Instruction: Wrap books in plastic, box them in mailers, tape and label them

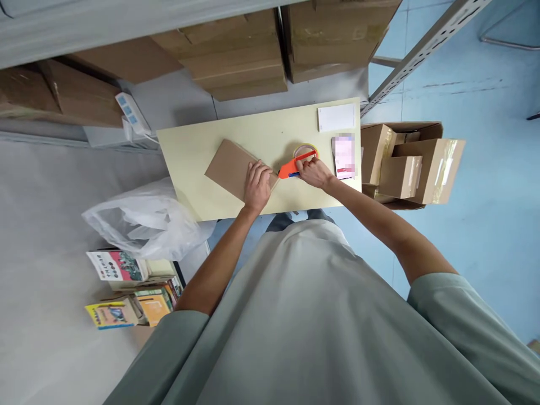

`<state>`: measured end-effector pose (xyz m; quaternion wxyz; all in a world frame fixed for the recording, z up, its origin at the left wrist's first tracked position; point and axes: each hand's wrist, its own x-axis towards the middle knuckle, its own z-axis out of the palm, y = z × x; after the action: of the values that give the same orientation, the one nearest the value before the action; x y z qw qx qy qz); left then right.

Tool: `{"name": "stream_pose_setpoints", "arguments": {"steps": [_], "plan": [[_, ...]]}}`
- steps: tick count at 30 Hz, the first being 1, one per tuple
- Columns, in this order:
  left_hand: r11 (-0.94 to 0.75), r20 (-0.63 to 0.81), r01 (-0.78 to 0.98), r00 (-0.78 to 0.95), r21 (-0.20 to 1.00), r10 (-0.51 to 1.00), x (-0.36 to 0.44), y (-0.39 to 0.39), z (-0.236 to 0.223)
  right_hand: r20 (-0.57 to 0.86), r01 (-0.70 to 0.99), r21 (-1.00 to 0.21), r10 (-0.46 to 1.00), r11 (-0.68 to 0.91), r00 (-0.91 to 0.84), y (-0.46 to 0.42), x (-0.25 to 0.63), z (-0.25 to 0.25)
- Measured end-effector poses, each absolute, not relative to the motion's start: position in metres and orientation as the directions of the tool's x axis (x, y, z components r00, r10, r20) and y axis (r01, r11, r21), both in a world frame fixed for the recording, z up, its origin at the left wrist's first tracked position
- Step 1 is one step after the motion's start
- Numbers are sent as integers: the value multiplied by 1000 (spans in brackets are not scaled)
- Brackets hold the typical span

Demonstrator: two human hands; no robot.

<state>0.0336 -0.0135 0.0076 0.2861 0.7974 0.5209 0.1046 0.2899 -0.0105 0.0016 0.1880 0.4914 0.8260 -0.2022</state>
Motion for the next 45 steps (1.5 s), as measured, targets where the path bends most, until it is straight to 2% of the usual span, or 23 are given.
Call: {"name": "stream_pose_setpoints", "arguments": {"steps": [3,5,8,11,15,21,27,30,33,36,40,45], "plan": [[-300,-142,778,442,553,886,29,-12,16,-498,861,-148,715,488,-491,-8,289,-1],[-280,-118,814,388,510,914,21,-1,20,-485,843,-154,704,515,-519,-7,291,-2],[-105,-56,887,146,450,988,3,36,17,-462,822,-186,691,538,-556,-6,292,-4],[69,-73,894,-41,444,997,-7,74,4,-434,799,-224,676,559,-595,-9,282,-5],[-41,-73,913,77,406,994,3,79,-8,-409,749,-310,630,585,-661,-30,243,-4],[-188,-166,900,271,394,948,12,30,9,-362,677,-443,573,588,-735,-61,162,6],[-256,-183,892,341,374,922,-13,22,11,-373,664,-503,554,554,-745,-53,138,17],[-247,-195,892,338,378,921,-16,22,4,-431,733,-456,595,506,-679,-31,165,12],[-259,-204,894,349,366,915,-18,22,-1,-494,851,-329,693,411,-525,7,208,3],[-272,-200,891,360,365,911,-21,23,-4,-461,907,-240,782,347,-421,47,243,-2],[-261,-202,882,359,392,911,-21,24,-5,-400,901,-215,807,377,-433,77,249,0],[-232,-181,859,344,456,921,-19,26,4,-390,884,-164,794,438,-466,77,226,-1]]}}
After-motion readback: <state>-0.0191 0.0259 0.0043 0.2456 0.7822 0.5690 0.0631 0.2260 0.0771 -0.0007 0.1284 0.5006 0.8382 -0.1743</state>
